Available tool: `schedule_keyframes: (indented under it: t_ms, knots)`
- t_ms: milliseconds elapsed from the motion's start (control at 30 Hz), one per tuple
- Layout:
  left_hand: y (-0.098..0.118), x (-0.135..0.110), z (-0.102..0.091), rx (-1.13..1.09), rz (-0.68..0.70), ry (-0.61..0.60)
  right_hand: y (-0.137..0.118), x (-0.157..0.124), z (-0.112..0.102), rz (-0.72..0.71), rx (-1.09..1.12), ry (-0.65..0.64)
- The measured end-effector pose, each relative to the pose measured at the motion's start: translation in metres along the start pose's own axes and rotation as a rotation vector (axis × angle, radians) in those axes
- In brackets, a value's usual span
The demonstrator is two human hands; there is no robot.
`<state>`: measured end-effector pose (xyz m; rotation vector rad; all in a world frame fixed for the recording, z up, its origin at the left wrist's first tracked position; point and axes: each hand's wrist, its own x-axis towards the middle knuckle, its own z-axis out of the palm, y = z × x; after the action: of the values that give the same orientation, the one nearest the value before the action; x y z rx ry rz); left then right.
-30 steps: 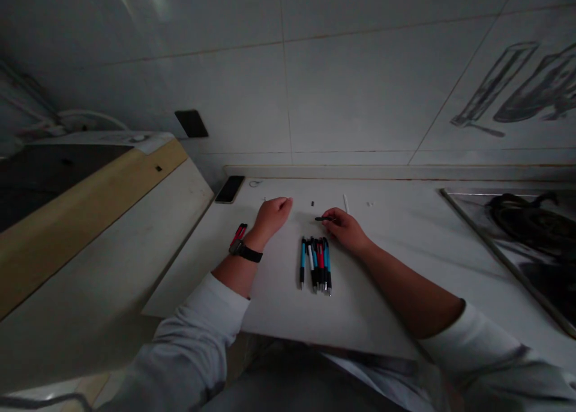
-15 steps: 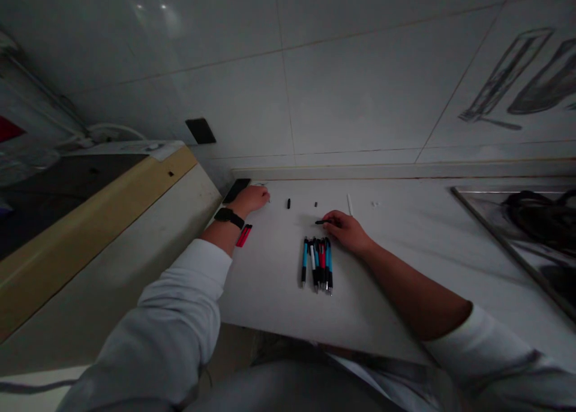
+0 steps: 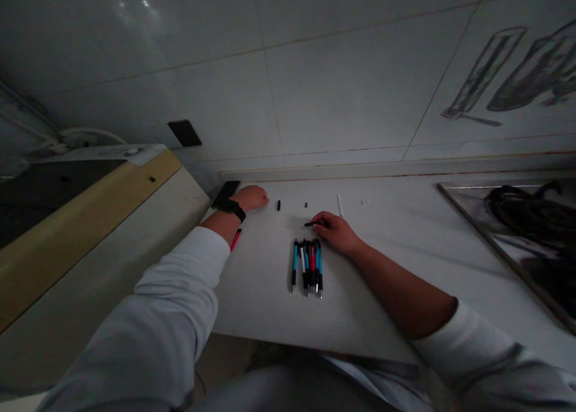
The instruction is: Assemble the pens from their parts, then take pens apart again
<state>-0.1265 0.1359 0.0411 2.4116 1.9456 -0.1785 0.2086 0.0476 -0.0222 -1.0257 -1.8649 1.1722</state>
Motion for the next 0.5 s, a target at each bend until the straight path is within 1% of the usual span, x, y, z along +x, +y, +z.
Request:
schedule_keyframes:
  t_ms: [100, 200, 333, 400, 433, 500]
  knots:
    - [0.003, -0.003, 0.001, 0.059, -0.021, -0.036, 0.001, 0.000, -0.001, -0.001, -0.028, 0.000]
    - [0.005, -0.006, 0.002, 0.087, -0.030, -0.041, 0.000, 0.000, -0.001, -0.002, -0.038, -0.003]
    - [-0.002, -0.010, -0.005, 0.094, -0.054, -0.028, -0.001, 0.000, -0.001, 0.002, -0.036, -0.006]
    - [-0.009, -0.013, -0.011, 0.096, -0.073, 0.017, -0.003, 0.000, -0.001, 0.010, -0.026, 0.000]
    - [-0.013, -0.014, -0.014, 0.091, -0.076, 0.059, -0.004, 0.000, -0.001, 0.013, -0.022, 0.000]
    - [-0.019, -0.017, -0.017, 0.064, -0.039, 0.148, -0.004, 0.000, -0.002, 0.009, -0.025, -0.002]
